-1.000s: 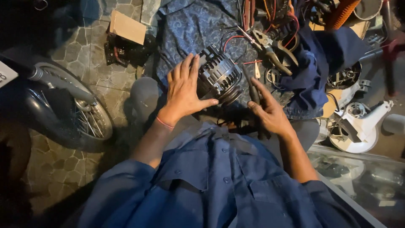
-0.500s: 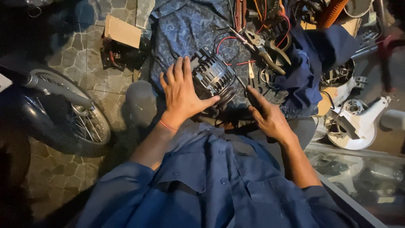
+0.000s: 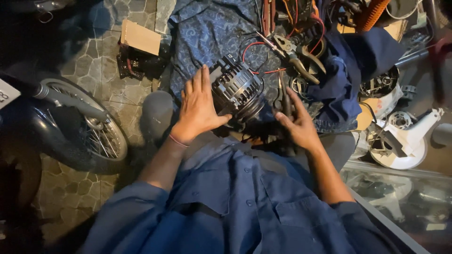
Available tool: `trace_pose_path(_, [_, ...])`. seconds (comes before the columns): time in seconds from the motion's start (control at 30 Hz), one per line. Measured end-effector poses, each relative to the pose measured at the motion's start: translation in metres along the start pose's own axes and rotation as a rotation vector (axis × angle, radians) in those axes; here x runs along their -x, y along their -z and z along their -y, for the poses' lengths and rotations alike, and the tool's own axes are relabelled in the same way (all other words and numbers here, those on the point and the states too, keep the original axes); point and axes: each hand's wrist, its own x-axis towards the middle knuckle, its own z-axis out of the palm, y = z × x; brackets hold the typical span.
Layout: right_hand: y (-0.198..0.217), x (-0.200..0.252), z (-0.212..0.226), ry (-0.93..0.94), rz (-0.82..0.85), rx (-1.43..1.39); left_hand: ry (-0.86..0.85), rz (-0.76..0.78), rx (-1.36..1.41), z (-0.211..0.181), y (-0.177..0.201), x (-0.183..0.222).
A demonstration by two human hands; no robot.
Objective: Disassembling and inspecting an automotive alternator using hand tools like pliers and a screwdriver.
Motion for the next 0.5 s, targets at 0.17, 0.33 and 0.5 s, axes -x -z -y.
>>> trace_pose_path(0.17, [-0.043,-0.022,-0.009,-0.102,0.096,-0.440,0.021,0.029,0.055,0.002,0.010,-0.006])
trace_pose_path(0.33, [-0.068,-0.044,-0.058,-0.155,-0.016,-0.545,0.008,-0.013,0.082,0.006,0.013,-0.015])
trace_pose_path(0.5, [-0.077,-0.048,-0.014,-0.074,-0.213,-0.454,0.050,-0.131,0.220,0.008,0.007,-0.022])
